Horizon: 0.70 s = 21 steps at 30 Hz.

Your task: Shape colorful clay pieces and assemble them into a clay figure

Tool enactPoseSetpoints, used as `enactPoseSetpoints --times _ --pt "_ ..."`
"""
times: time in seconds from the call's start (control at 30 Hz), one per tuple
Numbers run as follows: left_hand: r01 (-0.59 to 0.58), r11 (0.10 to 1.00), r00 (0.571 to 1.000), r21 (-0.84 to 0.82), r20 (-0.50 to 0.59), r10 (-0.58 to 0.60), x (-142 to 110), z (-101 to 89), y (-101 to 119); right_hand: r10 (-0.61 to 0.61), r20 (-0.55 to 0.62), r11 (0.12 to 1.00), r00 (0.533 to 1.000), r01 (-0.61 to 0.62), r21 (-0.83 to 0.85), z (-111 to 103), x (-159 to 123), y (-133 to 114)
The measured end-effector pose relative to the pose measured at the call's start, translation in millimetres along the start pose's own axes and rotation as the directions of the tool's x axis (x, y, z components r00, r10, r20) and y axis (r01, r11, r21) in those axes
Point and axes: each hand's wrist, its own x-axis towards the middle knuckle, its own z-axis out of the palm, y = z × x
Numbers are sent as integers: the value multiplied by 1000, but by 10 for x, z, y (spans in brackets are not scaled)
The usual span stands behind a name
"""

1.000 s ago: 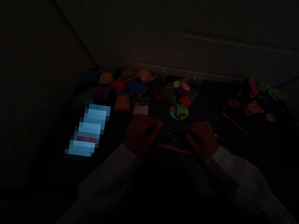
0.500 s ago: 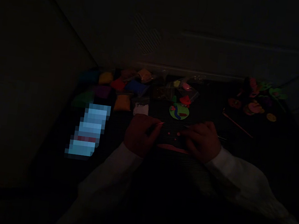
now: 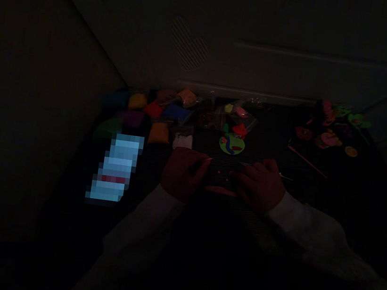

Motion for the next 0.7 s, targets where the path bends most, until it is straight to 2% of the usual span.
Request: enactPoseSetpoints --times 0.33,0.7 --pt "3 1000 1000 -16 -3 -3 1 0 5 119 -62 973 991 -104 205 72 24 63" --pt "11 1000 1000 -14 10 -10 -11 3 -1 135 -31 960 990 -123 252 90 87 67"
